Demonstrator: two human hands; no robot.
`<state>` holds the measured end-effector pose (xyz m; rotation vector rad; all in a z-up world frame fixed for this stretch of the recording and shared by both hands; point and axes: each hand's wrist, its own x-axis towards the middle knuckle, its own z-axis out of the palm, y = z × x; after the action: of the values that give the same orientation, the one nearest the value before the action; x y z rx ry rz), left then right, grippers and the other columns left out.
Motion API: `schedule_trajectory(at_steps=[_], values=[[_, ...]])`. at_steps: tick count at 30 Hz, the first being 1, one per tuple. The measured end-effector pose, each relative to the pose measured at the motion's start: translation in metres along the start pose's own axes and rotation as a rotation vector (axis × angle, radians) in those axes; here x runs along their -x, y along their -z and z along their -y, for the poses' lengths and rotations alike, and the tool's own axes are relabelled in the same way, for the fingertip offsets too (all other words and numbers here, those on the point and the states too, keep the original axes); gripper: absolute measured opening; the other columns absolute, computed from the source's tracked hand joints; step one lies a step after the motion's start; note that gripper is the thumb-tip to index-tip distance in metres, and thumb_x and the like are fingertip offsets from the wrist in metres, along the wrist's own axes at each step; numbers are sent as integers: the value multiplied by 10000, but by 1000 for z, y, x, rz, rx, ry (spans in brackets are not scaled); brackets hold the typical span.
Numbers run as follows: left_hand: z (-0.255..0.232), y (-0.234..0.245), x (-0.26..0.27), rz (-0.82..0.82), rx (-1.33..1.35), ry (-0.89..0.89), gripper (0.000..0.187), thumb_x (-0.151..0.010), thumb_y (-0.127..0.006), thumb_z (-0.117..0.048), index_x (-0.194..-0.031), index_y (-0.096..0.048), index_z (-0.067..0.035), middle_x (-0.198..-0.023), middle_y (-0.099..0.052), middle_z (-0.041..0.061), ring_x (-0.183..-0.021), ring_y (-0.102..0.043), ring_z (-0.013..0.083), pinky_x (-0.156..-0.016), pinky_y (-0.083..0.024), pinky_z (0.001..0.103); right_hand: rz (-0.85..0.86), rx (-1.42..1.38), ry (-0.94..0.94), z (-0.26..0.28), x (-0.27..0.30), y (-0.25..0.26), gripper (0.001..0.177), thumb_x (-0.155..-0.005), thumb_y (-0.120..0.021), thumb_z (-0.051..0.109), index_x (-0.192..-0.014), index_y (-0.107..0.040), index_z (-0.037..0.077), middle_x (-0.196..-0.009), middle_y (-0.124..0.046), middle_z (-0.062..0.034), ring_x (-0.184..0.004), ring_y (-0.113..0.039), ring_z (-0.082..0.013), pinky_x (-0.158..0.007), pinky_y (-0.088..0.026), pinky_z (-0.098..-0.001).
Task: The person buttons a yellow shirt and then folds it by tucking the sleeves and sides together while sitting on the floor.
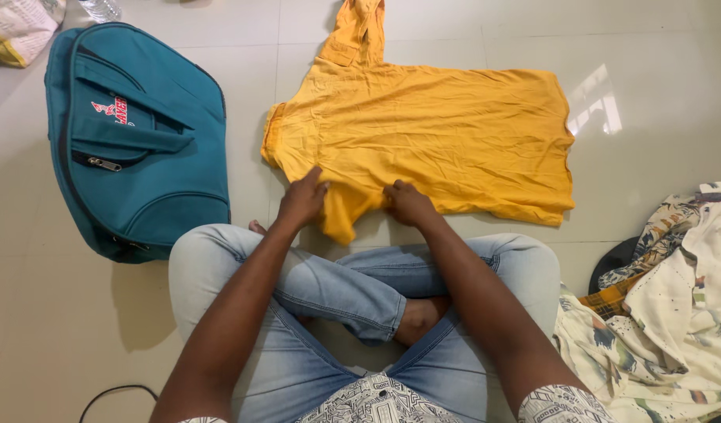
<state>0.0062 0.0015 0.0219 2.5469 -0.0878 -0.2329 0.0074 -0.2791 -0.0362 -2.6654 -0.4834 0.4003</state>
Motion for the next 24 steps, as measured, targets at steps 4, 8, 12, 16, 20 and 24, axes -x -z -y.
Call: schedule_trajectory(at_steps=[4, 8, 12, 16, 20, 24], values=[[-5, 6, -4, -243, 119, 61, 356, -1014, -608, -349, -1271, -574, -105, -1032, -704, 256, -1002, -649, 477, -819, -497, 548, -142, 43, -39, -15, -8, -12, 220, -932, -625, 179, -1140, -595, 115, -1179, -605, -106, -1164, -593, -345, -855, -534, -522], [3, 29, 0, -274, 333, -56, 298, -983, -681, -274, -1191, -581, -86, -1035, -703, 233, -926, -694, 400, -812, -541, 459, -210, -3, -30, -20, -11, -5, 233, -893, -609, 164, -1117, -601, 103, -1132, -645, -125, -1098, -616, -360, -826, -526, -527], [-19, 70, 36, -61, 545, 50, 372, -991, -639, -189, -1343, -543, -116, -951, -654, 286, -854, -663, 397, -764, -516, 419, -355, -32, -81, -10, -8, 10, 162, -920, -577, 212, -1043, -642, 129, -1002, -714, -151, -995, -659, -387, -798, -515, -544], [-39, 82, 50, -203, 292, -236, 403, -1011, -636, -160, -1394, -538, -84, -1028, -704, 181, -973, -671, 282, -855, -501, 318, -415, -70, -147, 2, -5, 26, 168, -930, -568, 248, -1028, -658, 144, -960, -724, -162, -908, -672, -419, -743, -510, -565], [-35, 88, 48, 276, 1238, -95, 458, -1025, -649, -120, -1459, -509, -84, -1020, -683, 54, -918, -680, 138, -798, -574, 276, -462, -64, -181, 6, -3, 39, 169, -954, -545, 227, -1038, -642, 118, -977, -726, -158, -886, -673, -428, -723, -503, -579], [-39, 82, 61, 1058, 1029, 38, 459, -1027, -554, -207, -1480, -541, -136, -979, -784, 122, -737, -786, 197, -519, -587, 301, -329, -41, -182, 4, 0, 49, 216, -890, -609, 256, -1055, -696, 148, -986, -730, -129, -916, -682, -386, -746, -525, -526]])
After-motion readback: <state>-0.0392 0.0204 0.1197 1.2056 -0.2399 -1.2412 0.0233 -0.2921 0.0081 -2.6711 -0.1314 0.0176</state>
